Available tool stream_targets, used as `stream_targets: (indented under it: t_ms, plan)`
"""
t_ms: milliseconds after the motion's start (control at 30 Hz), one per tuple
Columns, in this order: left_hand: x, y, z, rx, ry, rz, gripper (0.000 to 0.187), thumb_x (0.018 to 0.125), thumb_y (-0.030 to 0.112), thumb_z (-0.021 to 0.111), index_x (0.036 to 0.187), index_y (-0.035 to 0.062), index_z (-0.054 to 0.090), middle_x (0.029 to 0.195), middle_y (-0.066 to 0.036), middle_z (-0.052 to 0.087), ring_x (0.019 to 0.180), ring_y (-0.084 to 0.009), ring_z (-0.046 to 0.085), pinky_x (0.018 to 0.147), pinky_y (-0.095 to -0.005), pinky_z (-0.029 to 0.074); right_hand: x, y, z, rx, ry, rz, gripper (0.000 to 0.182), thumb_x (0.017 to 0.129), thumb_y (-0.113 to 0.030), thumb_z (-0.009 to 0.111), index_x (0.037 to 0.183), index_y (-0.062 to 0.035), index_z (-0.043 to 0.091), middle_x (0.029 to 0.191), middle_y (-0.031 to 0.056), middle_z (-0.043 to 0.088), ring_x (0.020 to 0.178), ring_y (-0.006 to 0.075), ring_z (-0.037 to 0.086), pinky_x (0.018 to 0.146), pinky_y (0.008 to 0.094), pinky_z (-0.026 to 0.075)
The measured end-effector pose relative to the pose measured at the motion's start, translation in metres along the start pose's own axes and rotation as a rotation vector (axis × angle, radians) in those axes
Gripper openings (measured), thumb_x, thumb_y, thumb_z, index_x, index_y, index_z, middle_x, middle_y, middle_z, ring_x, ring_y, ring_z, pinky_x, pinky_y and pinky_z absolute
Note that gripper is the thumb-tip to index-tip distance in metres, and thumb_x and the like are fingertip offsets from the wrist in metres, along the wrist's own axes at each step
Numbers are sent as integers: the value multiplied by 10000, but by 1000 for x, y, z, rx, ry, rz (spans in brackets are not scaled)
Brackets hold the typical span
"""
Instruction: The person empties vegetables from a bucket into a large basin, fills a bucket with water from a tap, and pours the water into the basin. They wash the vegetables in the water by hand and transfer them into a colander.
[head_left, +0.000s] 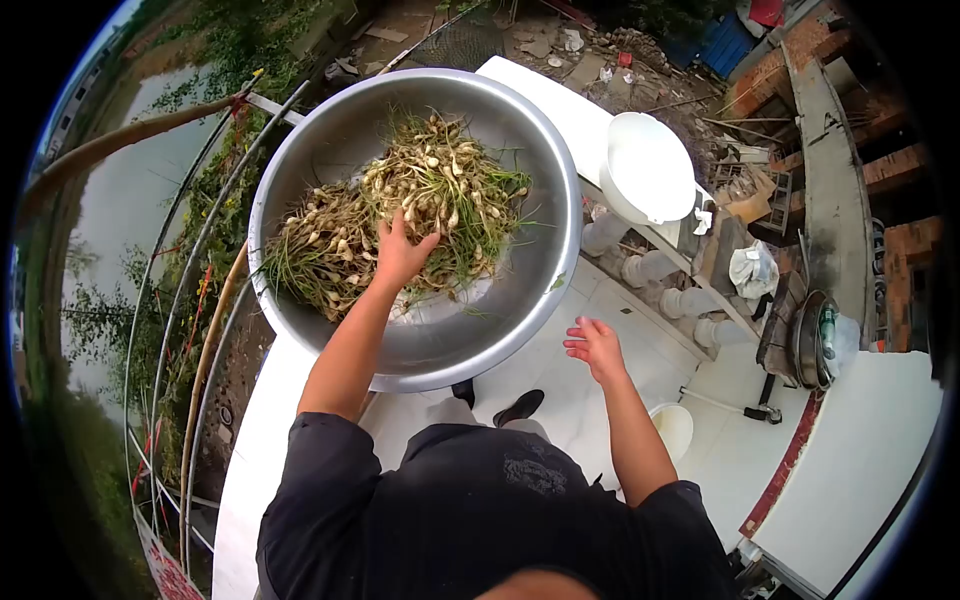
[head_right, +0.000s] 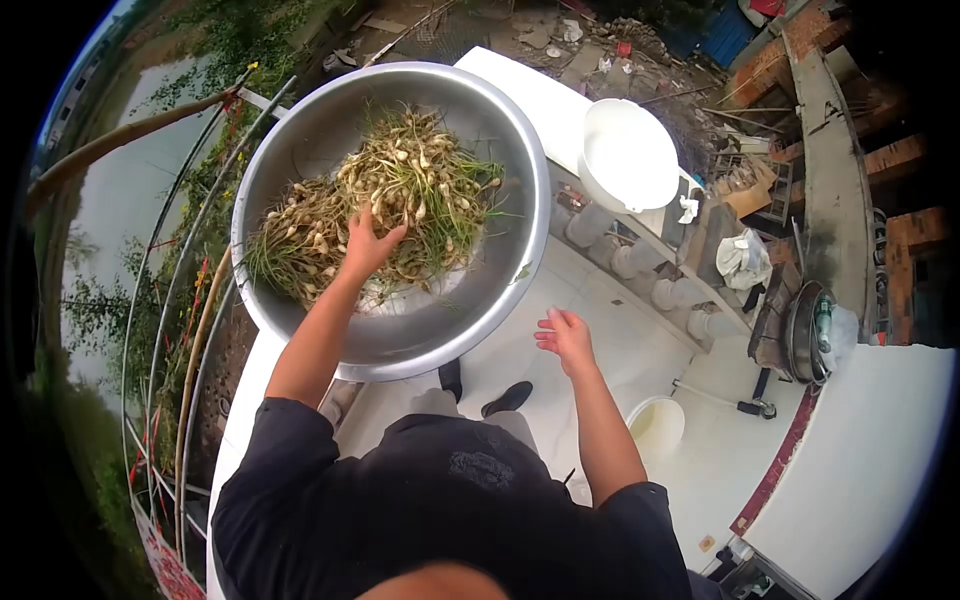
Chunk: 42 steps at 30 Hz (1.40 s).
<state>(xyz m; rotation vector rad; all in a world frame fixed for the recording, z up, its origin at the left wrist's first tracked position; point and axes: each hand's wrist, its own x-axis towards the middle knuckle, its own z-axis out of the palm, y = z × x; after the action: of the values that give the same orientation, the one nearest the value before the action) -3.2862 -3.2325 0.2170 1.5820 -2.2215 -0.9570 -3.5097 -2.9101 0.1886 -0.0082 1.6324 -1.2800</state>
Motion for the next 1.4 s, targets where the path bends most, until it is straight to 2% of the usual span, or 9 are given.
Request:
stream_targets:
  t_ms: [200,267,400,433,567,967,1133,1233,1400]
  plan:
    - [-40,-36,-107,240,264,194,774,791,386,643,1396,72,277,1382,-292,268,1266,-423,313,1004,-462,329,37,-57,75,-140,4,-286,494,850,-459,567,885,34,549,820,99,570,730,176,591,636,311,493]
    - [-48,-89,-140,393,412,41,716,815,359,624,1387,71,306,1375,-272,306,1256,-418,330,1000,-471,332,48,-53,82,-315,163,-384,557,794,-477,611,869,70,536,816,187,585,822,284,582,752,378,450]
    - [-41,-190,-187,161,656,-273,860,773,464,632,1252,-189,341,1227,-321,473,1155,-416,464,958,-391,378,44,-71,88,-368,178,-309,494,798,-404,635,914,65,530,837,182,597,789,257,587,698,355,459]
    - [-37,-199,-185,-9,671,-339,760,795,454,613,1224,-133,390,1156,-270,508,1084,-379,494,917,-391,404,42,-77,93,-256,197,-332,433,805,-351,646,927,49,538,817,142,592,728,202,568,648,337,455]
    - [-12,-198,-182,-1160,349,-665,398,883,414,537,1110,91,587,875,-62,648,802,-229,616,753,-389,506,55,-86,96,-254,240,-353,334,789,-219,674,974,39,570,854,101,606,745,164,554,667,313,440]
    - [39,-193,-213,-629,340,-465,342,804,396,655,810,55,625,595,9,482,494,-130,444,439,-293,330,58,-113,111,-296,357,-299,308,709,-74,661,938,51,498,815,164,594,712,235,589,638,362,466]
    - [70,-236,-225,-784,229,-516,339,819,377,659,758,47,609,512,44,408,405,-98,343,385,-268,253,73,-98,107,-412,427,-318,411,695,-160,649,1017,52,506,1020,255,582,980,365,573,830,404,459]
    - [66,-198,-215,-849,170,-572,497,852,414,587,1071,-31,569,937,-132,603,768,-249,593,636,-390,504,67,-97,110,-344,429,-272,422,691,-116,684,1032,59,507,1019,224,579,965,325,574,809,379,456]
    - [90,-185,-211,-768,317,-671,585,858,429,555,1181,-56,502,1085,-172,571,913,-321,585,761,-447,512,26,-77,108,-300,460,-233,390,720,-132,668,1012,57,493,970,208,574,918,311,575,784,377,453]
